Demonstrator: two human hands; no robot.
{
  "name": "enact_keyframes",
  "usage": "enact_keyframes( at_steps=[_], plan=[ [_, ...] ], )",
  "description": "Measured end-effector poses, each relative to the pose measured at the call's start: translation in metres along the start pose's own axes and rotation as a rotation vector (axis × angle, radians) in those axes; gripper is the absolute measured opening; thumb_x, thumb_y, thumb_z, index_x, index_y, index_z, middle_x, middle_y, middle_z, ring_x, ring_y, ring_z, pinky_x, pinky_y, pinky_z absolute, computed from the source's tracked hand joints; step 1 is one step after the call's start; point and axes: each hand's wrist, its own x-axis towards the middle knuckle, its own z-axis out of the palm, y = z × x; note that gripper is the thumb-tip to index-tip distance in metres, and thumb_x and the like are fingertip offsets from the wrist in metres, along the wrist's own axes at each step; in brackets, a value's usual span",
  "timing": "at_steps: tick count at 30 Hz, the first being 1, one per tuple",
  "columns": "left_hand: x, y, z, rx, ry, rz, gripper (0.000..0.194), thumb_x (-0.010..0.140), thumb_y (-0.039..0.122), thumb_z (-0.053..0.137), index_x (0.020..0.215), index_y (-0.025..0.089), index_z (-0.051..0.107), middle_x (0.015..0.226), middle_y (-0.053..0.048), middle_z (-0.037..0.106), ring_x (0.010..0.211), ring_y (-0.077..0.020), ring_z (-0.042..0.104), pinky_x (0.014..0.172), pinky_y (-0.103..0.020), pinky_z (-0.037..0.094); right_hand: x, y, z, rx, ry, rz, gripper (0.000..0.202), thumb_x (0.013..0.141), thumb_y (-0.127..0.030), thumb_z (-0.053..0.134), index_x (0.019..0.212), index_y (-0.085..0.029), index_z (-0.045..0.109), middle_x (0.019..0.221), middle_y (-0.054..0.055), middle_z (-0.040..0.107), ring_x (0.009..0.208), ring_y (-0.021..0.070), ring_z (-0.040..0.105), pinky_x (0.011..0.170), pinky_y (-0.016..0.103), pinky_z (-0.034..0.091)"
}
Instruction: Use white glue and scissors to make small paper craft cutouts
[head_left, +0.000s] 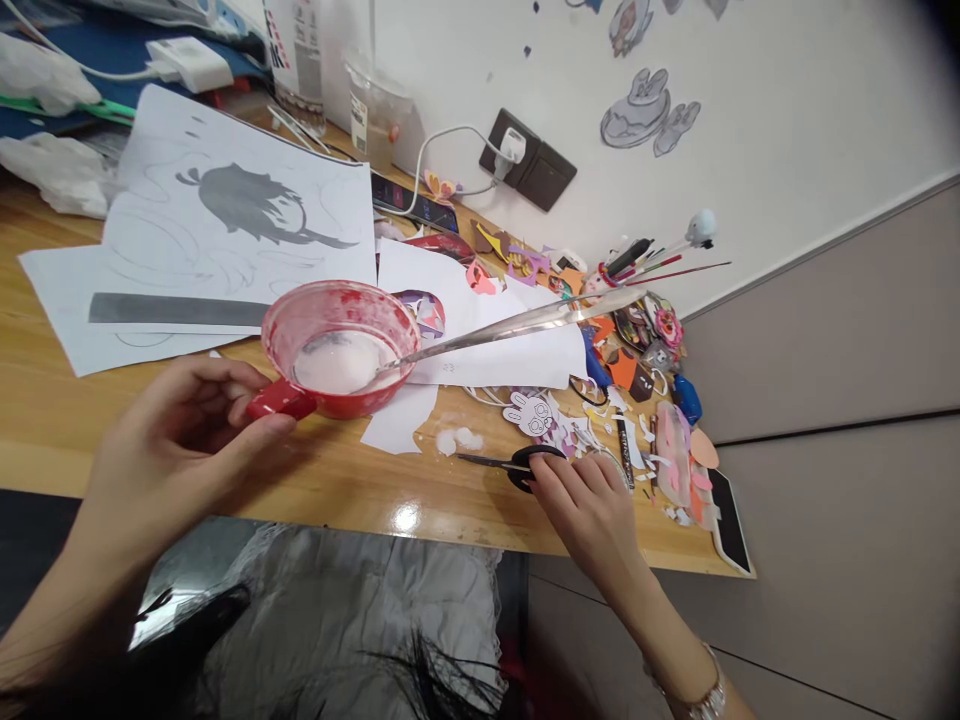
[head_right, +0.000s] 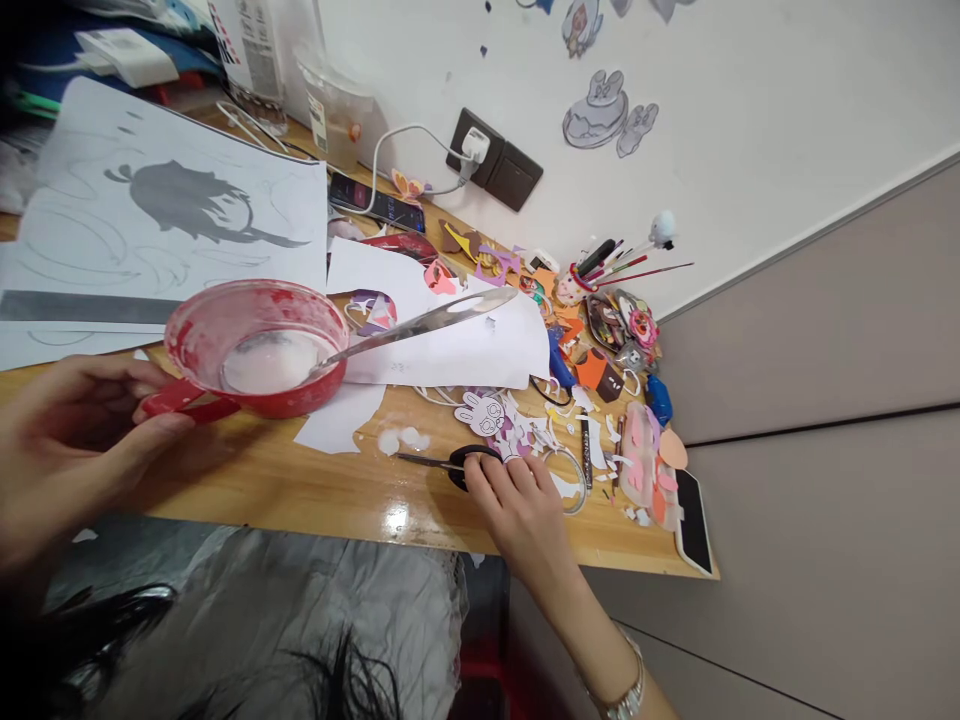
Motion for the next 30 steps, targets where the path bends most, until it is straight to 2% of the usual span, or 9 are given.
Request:
enact_keyframes(
  at_steps=[7, 11, 20, 30],
  plan=[
    [0.001, 0.002, 0.001, -0.024, -0.002, -0.032, 0.035, 0.063, 0.030, 0.071, 0.091, 0.021, 0.053, 0.084, 0.001, 0.054, 0.067, -0.0080, 0.049, 0.066, -0.019, 0.040, 0.008, -0.004, -0.007, -0.047, -0.001, -0.033, 0.019, 0.086, -0.011, 0.051, 0.104, -0.016, 0.057, 0.090, 0.002, 0.068, 0.071, 0.0160, 0.045, 0.078, 0.034, 0.034],
    [0.000, 0.003, 0.001, -0.002, 0.008, -0.017, 0.032, 0.063, 0.033, 0.070, 0.089, 0.023, 0.054, 0.078, 0.001, 0.051, 0.064, -0.0091, 0.047, 0.060, -0.021, 0.039, 0.011, -0.006, -0.008, -0.060, 0.017, -0.036, 0.019, 0.086, -0.010, 0.050, 0.102, -0.017, 0.058, 0.087, 0.001, 0.067, 0.070, 0.0156, 0.044, 0.078, 0.033, 0.034],
    [0.000, 0.010, 0.001, -0.008, -0.026, -0.082, 0.029, 0.062, 0.037, 0.067, 0.087, 0.027, 0.054, 0.072, 0.000, 0.049, 0.058, -0.0135, 0.045, 0.051, -0.026, 0.038, 0.010, -0.008, -0.002, -0.083, 0.031, -0.029, 0.016, 0.087, -0.011, 0.049, 0.098, -0.018, 0.058, 0.084, 0.001, 0.066, 0.069, 0.0154, 0.042, 0.076, 0.033, 0.034],
    [-0.001, 0.012, 0.001, 0.030, -0.029, -0.104, 0.025, 0.068, 0.038, 0.063, 0.089, 0.029, 0.052, 0.076, -0.002, 0.051, 0.062, -0.0155, 0.048, 0.055, -0.029, 0.038, 0.006, -0.009, 0.000, -0.075, 0.030, 0.049, 0.019, 0.084, -0.010, 0.053, 0.102, -0.015, 0.055, 0.089, 0.003, 0.067, 0.073, 0.0169, 0.044, 0.078, 0.034, 0.034]
  ],
)
